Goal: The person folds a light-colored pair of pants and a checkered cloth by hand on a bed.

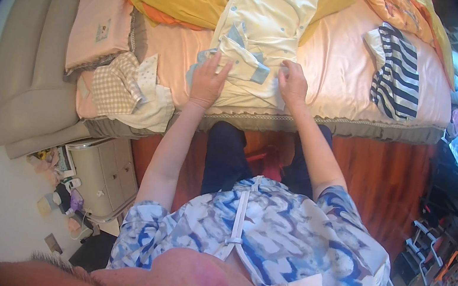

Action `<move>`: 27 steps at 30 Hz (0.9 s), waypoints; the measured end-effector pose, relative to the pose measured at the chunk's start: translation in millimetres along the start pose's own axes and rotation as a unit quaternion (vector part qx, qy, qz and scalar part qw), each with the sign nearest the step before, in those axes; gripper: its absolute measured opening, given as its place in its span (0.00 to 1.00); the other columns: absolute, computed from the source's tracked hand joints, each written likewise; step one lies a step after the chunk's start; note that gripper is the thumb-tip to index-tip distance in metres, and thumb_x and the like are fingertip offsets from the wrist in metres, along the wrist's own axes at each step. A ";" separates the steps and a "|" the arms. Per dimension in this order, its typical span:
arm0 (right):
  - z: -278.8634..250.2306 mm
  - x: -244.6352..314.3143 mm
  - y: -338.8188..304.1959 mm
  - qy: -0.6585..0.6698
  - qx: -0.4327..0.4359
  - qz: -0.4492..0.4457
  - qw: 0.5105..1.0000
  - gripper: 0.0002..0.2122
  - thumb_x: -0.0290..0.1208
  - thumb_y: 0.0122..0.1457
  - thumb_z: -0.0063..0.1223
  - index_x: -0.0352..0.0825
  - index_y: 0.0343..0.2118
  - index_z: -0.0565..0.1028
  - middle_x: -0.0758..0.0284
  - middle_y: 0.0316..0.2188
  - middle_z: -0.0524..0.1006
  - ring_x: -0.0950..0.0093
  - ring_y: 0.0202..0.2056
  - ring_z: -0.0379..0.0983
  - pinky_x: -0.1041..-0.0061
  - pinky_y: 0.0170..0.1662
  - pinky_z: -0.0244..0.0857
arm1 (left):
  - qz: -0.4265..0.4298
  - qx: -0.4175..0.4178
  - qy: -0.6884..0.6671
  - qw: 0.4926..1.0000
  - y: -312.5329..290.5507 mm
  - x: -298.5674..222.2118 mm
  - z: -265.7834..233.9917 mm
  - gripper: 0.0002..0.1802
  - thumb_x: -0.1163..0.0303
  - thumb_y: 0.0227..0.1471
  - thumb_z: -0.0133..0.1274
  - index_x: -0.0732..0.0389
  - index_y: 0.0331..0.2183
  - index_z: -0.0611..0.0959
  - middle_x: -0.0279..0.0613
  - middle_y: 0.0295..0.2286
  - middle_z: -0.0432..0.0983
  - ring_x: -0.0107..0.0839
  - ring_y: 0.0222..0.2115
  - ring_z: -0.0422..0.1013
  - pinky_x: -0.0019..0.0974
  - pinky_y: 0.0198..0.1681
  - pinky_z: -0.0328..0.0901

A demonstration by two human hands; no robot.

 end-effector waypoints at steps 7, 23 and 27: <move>33.7 3.3 51.1 -0.103 0.200 -0.072 0.972 0.08 0.34 0.54 0.51 0.36 0.33 0.75 0.60 0.33 0.75 0.59 0.35 0.73 0.64 0.37 0.67 | -0.009 0.056 -0.044 0.997 36.2 -16.7 14.0 0.31 0.63 0.44 0.58 0.50 0.53 0.72 0.46 0.53 0.64 0.40 0.44 0.67 0.40 0.40 0.64; 2.5 8.5 33.9 -0.033 0.009 0.041 0.999 0.08 0.33 0.54 0.53 0.34 0.29 0.75 0.58 0.29 0.75 0.58 0.33 0.73 0.61 0.35 0.66 | -0.004 0.112 -0.142 0.984 59.5 -25.6 25.3 0.29 0.55 0.45 0.58 0.52 0.49 0.72 0.43 0.46 0.69 0.40 0.40 0.70 0.41 0.39 0.67; 9.5 -0.5 17.6 0.079 0.034 0.077 0.993 0.08 0.32 0.55 0.51 0.33 0.32 0.76 0.56 0.29 0.77 0.57 0.32 0.74 0.64 0.36 0.67 | -0.016 0.129 -0.114 0.985 48.8 -20.9 58.0 0.15 0.63 0.51 0.52 0.55 0.42 0.75 0.42 0.31 0.74 0.40 0.31 0.71 0.38 0.33 0.66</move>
Point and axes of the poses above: each hand's wrist, its own y-axis towards the middle knuckle, its own z-axis out of the palm, x = y × z, the point moved 7 cm from there along y, towards the middle knuckle
